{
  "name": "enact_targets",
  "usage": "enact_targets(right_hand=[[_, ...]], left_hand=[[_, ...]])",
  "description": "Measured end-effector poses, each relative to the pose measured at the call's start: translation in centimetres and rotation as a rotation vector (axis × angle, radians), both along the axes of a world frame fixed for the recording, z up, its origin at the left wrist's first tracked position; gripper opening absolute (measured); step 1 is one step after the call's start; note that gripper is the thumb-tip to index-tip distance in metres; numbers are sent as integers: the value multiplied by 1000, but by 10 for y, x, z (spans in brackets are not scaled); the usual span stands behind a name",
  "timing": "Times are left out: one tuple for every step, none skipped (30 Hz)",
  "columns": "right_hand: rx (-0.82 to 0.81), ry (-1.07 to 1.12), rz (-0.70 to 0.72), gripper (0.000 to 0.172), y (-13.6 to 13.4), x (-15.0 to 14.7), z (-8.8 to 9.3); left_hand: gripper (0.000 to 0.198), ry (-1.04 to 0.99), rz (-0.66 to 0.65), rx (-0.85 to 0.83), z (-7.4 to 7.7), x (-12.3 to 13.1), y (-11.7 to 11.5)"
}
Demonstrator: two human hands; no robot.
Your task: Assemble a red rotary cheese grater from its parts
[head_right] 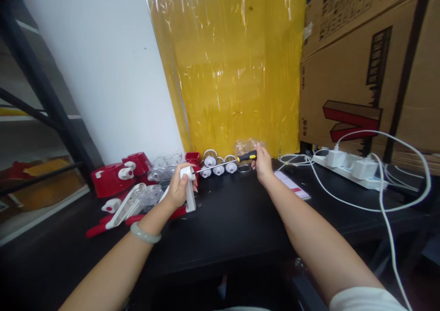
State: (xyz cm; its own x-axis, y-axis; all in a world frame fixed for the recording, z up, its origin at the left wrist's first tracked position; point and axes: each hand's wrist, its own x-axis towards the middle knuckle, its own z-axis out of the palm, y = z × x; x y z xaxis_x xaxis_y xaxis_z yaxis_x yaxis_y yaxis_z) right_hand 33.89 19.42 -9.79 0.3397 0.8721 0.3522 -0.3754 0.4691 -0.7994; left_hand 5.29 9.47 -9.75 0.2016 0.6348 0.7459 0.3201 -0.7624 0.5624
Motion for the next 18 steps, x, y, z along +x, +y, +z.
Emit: enact_targets(right_hand=[[-23,28,31,46,0,0,0],[-46,54,65,43,0,0,1],[-63,72,96,38,0,0,1],[-72,82,118,32,0,0,2],[-73,83,131,27,0,0,2],[-67,79,133,23,0,0,2],[-60,72,132,21,0,1,2],[-54,63,131,21,0,1,2],[-49,56,131,22,1,1,2],[-46,50,132,22,1,2,2],[-45,44,133,23,1,2,2],[-45,40,132,23,2,2,2],[-48,36,129,23,2,3,2],[-52,33,123,23,2,3,2],[-56,27,118,23,2,3,2],[-60,21,114,23,1,3,2],[-63,16,112,22,1,2,2],[-66,13,110,22,0,2,3]], left_hand=[[44,8,5,5,0,0,0],[44,17,11,11,0,0,0],[44,23,19,16,0,-1,0],[44,28,27,20,0,-1,0],[44,32,33,21,0,-2,1],[44,34,36,21,0,-2,1],[44,35,36,19,0,-3,1],[44,34,34,16,0,-3,1],[44,34,31,14,1,-3,1],[44,34,30,14,1,-3,1],[44,38,32,15,1,-3,1],[44,45,36,17,2,-3,0],[44,57,41,19,2,-3,0],[45,71,48,21,3,-3,-1],[45,83,56,21,3,-3,-1],[45,95,67,23,4,-4,-2],[46,107,79,28,4,-4,-3],[46,118,94,35,5,-4,-3]])
